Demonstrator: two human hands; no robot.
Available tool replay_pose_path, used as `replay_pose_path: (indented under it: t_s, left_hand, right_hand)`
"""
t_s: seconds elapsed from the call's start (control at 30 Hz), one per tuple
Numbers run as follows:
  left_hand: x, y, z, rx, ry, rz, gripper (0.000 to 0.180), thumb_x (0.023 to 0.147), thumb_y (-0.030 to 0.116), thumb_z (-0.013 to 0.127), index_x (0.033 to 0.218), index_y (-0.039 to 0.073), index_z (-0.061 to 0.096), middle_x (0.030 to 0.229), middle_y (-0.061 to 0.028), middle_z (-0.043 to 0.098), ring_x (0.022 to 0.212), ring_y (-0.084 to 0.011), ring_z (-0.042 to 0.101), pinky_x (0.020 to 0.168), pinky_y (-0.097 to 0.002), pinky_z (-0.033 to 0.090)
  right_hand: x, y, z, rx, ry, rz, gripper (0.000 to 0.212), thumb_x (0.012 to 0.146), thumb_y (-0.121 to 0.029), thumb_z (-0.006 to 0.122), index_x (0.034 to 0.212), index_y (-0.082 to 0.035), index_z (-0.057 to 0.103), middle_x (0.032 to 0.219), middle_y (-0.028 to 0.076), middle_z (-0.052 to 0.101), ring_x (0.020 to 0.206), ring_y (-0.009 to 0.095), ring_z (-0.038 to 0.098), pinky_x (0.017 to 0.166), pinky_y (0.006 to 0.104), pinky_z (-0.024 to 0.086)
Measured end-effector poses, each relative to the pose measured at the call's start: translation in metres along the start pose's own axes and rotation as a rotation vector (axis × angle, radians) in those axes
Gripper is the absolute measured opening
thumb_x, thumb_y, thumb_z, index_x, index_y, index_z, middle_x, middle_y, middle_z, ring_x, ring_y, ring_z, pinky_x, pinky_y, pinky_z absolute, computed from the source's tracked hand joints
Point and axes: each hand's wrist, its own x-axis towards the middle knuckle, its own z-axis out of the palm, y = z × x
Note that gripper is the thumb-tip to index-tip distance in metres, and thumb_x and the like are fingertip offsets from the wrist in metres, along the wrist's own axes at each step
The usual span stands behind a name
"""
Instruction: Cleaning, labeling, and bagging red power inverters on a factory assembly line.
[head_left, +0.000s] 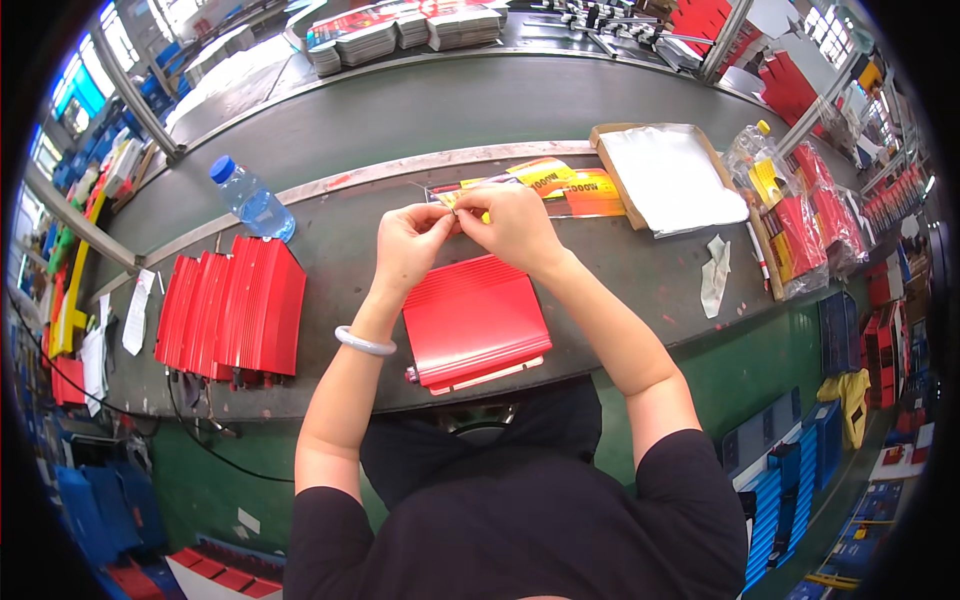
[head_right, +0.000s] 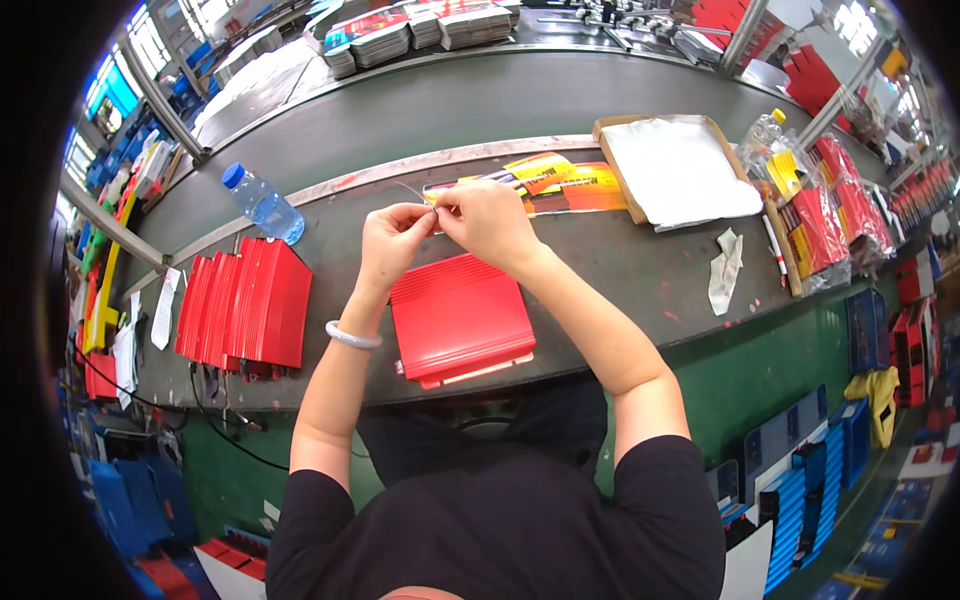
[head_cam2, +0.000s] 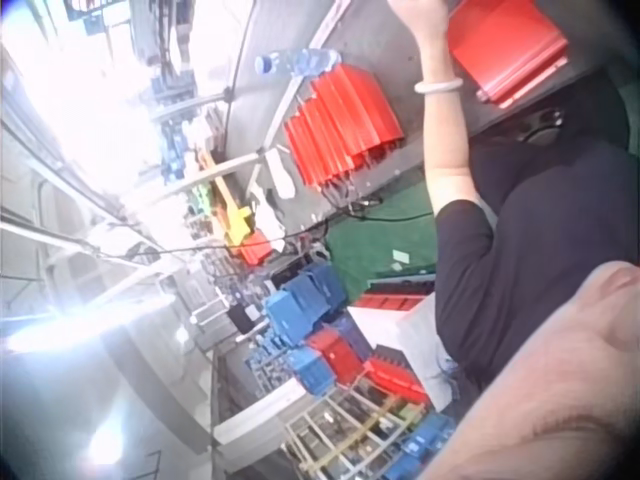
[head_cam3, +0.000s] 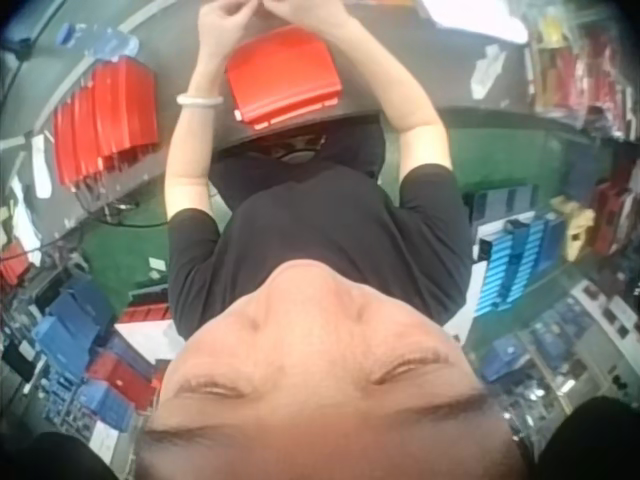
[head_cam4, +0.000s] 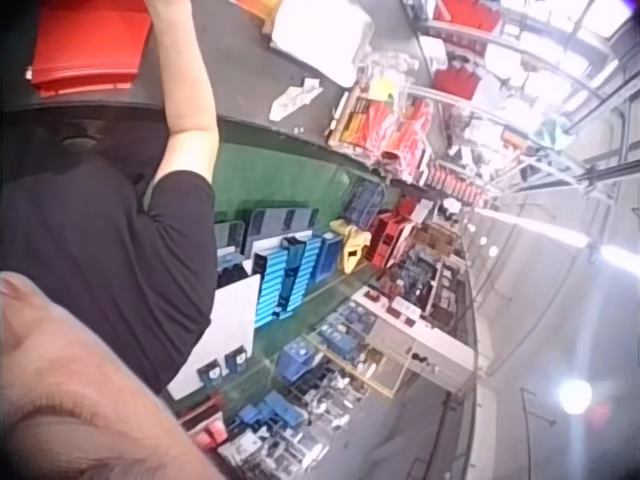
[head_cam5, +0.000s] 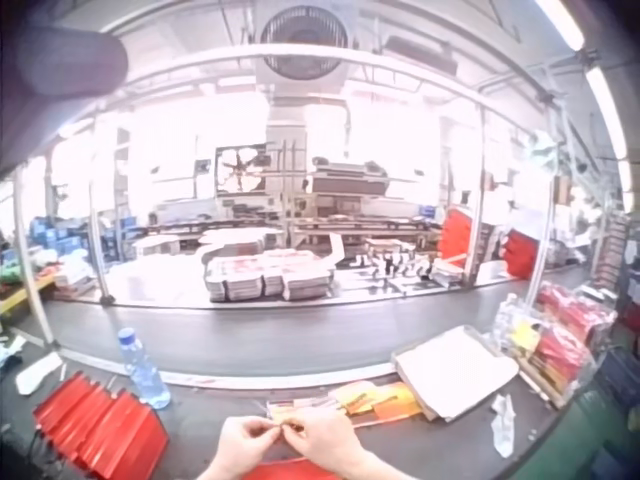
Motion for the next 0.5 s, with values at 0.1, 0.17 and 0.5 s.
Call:
replay_pose_path:
  t_s: [0.1,0.17,0.5]
  left_hand:
    - [0.002,-0.003,0.0,-0.088,-0.014,-0.014,0.013,0.085,0.002,0.061,0.09,-0.007,0.067,0.08,-0.0093,0.069,0.074,-0.0121,0.065,0.071,-0.0231,0.051]
    - [0.003,-0.006,-0.002,-0.151,-0.016,-0.049,0.013,0.085,0.002,0.059,0.09,-0.007,0.067,0.08,-0.009,0.069,0.075,-0.012,0.065,0.072,-0.0231,0.051]
    - [0.017,-0.02,-0.031,-0.088,0.069,-0.188,0.014,0.08,0.01,0.062,0.082,-0.003,0.066,0.073,-0.0071,0.065,0.066,-0.0119,0.059,0.065,-0.0245,0.048]
  right_hand:
    - [-0.003,0.009,0.009,0.191,-0.002,0.128,0.013,0.08,-0.01,0.064,0.086,0.0,0.069,0.07,0.011,0.067,0.067,0.019,0.066,0.061,0.0283,0.05]
    - [-0.003,0.012,0.013,0.361,-0.027,0.224,0.013,0.082,-0.01,0.063,0.087,0.001,0.068,0.07,0.009,0.067,0.067,0.016,0.066,0.059,0.0271,0.049]
    - [0.02,0.069,0.022,1.08,0.174,0.715,0.017,0.091,-0.014,0.053,0.101,0.0,0.057,0.099,0.008,0.063,0.088,0.017,0.06,0.079,0.0299,0.049]
